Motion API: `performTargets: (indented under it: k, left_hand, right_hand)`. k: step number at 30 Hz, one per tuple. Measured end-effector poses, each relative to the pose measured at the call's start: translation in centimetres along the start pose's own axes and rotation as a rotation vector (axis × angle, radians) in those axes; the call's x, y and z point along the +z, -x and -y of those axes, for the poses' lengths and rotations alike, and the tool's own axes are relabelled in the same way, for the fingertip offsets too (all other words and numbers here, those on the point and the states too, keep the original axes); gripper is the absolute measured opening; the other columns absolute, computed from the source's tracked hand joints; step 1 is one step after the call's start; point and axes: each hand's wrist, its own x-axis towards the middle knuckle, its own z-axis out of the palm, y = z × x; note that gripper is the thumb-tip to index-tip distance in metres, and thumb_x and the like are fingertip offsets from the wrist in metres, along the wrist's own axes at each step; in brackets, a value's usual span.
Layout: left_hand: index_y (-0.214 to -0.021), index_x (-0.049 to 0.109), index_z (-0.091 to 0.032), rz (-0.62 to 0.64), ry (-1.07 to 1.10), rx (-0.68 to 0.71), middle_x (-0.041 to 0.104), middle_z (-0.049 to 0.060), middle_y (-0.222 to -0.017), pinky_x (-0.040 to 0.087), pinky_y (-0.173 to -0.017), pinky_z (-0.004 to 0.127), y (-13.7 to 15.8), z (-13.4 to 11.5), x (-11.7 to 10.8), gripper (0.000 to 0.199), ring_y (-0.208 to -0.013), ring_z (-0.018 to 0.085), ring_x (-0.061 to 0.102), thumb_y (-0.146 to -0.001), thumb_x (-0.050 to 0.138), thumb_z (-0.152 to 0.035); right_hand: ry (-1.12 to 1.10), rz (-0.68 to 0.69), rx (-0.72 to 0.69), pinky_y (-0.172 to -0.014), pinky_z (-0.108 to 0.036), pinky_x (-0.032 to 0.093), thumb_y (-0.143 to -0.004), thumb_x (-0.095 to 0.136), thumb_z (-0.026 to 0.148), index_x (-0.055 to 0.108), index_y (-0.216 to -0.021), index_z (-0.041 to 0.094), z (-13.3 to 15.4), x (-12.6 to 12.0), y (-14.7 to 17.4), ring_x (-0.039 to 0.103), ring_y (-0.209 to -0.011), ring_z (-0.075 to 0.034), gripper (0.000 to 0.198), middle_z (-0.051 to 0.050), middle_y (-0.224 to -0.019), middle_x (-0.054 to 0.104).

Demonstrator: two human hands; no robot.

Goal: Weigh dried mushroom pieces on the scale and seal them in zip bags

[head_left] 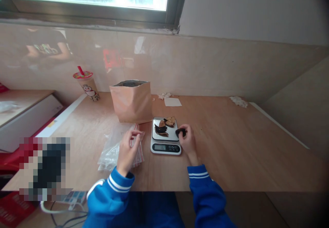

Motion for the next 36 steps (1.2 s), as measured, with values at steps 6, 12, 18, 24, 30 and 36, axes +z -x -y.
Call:
performTargets:
  k: [6,12,18,24,30,36]
  left_hand:
    - [-0.094,0.062,-0.021,-0.196,-0.171,-0.042,0.062,0.006,-0.093,0.045,-0.081,0.039,0.8,2.3,-1.5,0.028,-0.085,0.023,0.055,-0.089,0.047,-0.044]
    - [-0.093,0.057,-0.019,-0.215,-0.333,-0.051,0.058,0.008,-0.086,0.045,-0.083,0.046,0.8,5.9,-0.8,0.032,-0.086,0.027,0.054,-0.087,0.046,-0.048]
    - [-0.088,0.055,-0.019,-0.202,-0.496,-0.016,0.059,0.010,-0.088,0.044,-0.084,0.047,1.3,6.9,0.2,0.036,-0.085,0.028,0.055,-0.087,0.046,-0.053]
    - [-0.082,0.055,-0.020,-0.185,-0.402,-0.014,0.059,0.007,-0.080,0.045,-0.080,0.041,1.4,6.2,-0.3,0.030,-0.078,0.024,0.054,-0.089,0.046,-0.047]
    - [-0.083,0.054,-0.020,-0.352,-0.271,-0.014,0.056,0.003,-0.077,0.045,-0.074,0.035,1.5,5.2,-0.6,0.024,-0.075,0.020,0.054,-0.089,0.047,-0.042]
    - [-0.087,0.048,-0.021,-0.504,-0.219,-0.069,0.048,0.000,-0.075,0.045,-0.071,0.033,2.1,5.2,-0.6,0.020,-0.070,0.017,0.051,-0.091,0.042,-0.040]
  right_hand:
    - [0.220,-0.238,0.194,-0.082,-0.039,0.040,-0.070,0.040,0.009,0.055,-0.083,0.020,-2.4,-0.9,-0.3,0.054,-0.082,-0.023,0.023,-0.007,-0.084,0.063]
    - [0.303,-0.251,0.209,-0.084,-0.043,0.036,-0.072,0.039,0.009,0.060,-0.089,0.020,-2.5,-1.0,-0.1,0.051,-0.091,-0.027,0.029,-0.010,-0.091,0.061]
    - [0.299,-0.171,0.167,-0.084,-0.042,0.036,-0.074,0.040,0.009,0.061,-0.090,0.020,-2.1,-0.6,0.0,0.049,-0.091,-0.027,0.029,-0.009,-0.092,0.058]
    - [0.334,-0.150,0.184,-0.085,-0.043,0.035,-0.075,0.040,0.009,0.063,-0.089,0.020,-2.1,-0.7,0.1,0.048,-0.093,-0.028,0.029,-0.010,-0.094,0.058]
    - [0.354,-0.227,0.225,-0.088,-0.048,0.034,-0.074,0.042,0.010,0.062,-0.086,0.020,-2.2,-0.7,0.2,0.047,-0.097,-0.030,0.026,-0.011,-0.096,0.055]
    - [0.244,-0.176,0.065,-0.090,-0.045,0.037,-0.083,0.041,0.013,0.061,-0.089,0.020,-1.2,-1.0,-0.4,0.052,-0.097,-0.026,0.022,-0.010,-0.097,0.059]
